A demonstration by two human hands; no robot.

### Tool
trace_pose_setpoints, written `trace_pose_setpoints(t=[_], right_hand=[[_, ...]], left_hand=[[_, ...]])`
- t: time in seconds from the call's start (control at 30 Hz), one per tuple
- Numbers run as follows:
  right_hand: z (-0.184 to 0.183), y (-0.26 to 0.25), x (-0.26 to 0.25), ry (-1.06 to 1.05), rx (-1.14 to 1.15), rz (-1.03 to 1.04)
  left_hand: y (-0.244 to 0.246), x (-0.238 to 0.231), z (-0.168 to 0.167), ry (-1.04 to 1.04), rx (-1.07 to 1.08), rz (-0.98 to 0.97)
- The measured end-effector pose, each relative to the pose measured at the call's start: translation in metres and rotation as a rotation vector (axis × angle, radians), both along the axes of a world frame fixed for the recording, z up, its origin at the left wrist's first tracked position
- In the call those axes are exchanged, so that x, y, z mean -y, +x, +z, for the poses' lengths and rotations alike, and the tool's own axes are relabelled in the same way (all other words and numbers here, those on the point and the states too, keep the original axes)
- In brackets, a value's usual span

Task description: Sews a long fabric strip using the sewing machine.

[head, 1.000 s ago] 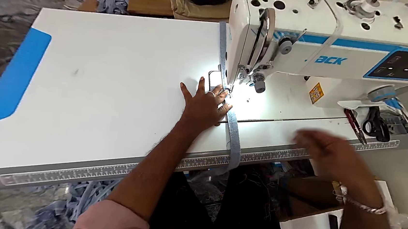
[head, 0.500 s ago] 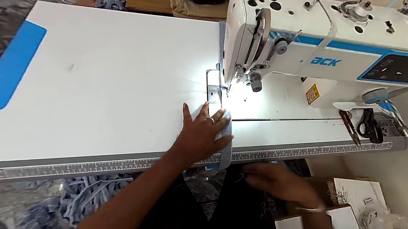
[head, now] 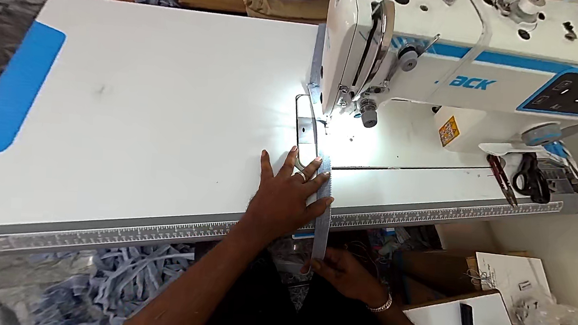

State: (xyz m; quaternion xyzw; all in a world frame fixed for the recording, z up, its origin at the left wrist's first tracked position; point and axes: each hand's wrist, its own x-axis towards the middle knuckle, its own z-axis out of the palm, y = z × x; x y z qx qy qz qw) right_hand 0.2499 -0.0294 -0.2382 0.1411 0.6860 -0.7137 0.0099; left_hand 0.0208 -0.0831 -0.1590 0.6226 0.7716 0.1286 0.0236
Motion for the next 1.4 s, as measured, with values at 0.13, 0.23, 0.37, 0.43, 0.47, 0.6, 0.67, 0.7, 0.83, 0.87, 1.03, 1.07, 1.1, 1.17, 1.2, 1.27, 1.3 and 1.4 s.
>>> trace_pose_setpoints(t=[0.13, 0.23, 0.37, 0.43, 0.47, 0.6, 0.67, 0.7, 0.83, 0.87, 1.03, 1.07, 1.1, 1.17, 1.2, 1.27, 1.3, 1.4], right_hand=[[-0.001, -0.002, 0.004, 0.017, 0.015, 0.036], [-0.003, -0.002, 0.005, 0.042, 0.033, 0.054], [-0.005, 0.0, 0.006, 0.054, 0.053, 0.053], [-0.005, 0.0, 0.005, 0.078, 0.064, 0.053], [-0.005, 0.0, 0.005, 0.094, 0.073, 0.051], [-0.001, -0.001, 0.002, 0.107, 0.086, 0.048], [0.0, 0.0, 0.001, 0.095, 0.074, 0.042], [0.001, 0.0, 0.0, 0.09, 0.072, 0.047], [0.007, 0.001, 0.002, 0.052, 0.055, 0.069], [0.006, 0.001, 0.004, 0.042, 0.021, 0.034], [-0.001, 0.001, 0.002, 0.017, -0.074, -0.086], [0.001, 0.001, 0.001, 0.011, -0.061, -0.095], [0.002, 0.001, 0.0, 0.002, -0.046, -0.102], [0.003, 0.002, -0.002, -0.01, -0.008, -0.09], [0.004, 0.003, -0.002, -0.017, 0.013, -0.077], [0.003, 0.004, -0.001, -0.038, 0.046, -0.061], [0.003, 0.004, 0.001, -0.04, 0.06, -0.06], [0.003, 0.002, 0.003, -0.033, 0.079, -0.053]], left_hand=[[0.0, 0.0, 0.0, 0.005, 0.001, 0.0], [0.0, 0.0, 0.001, 0.004, 0.0, -0.001], [0.0, 0.001, 0.001, -0.005, 0.0, 0.009], [0.0, 0.001, 0.001, -0.012, 0.003, 0.004], [0.0, 0.0, 0.001, -0.01, 0.003, 0.001], [0.0, 0.0, 0.002, -0.012, 0.006, 0.001], [0.0, 0.0, 0.001, -0.007, 0.001, 0.0], [0.0, 0.0, 0.001, -0.003, 0.0, 0.0], [0.001, 0.0, 0.001, -0.006, -0.005, 0.005], [0.001, 0.0, 0.002, -0.013, -0.008, 0.006], [0.001, 0.001, 0.003, -0.016, 0.003, -0.001], [0.001, 0.001, 0.003, -0.016, 0.008, -0.006], [0.001, 0.001, 0.003, -0.007, 0.014, -0.013], [0.001, 0.001, 0.004, 0.009, 0.019, -0.018], [0.001, 0.001, 0.005, 0.003, 0.018, -0.012], [-0.001, -0.001, 0.007, -0.034, 0.005, 0.015], [-0.002, -0.003, 0.008, -0.058, -0.005, 0.034], [-0.011, -0.012, 0.009, -0.081, -0.021, 0.078]])
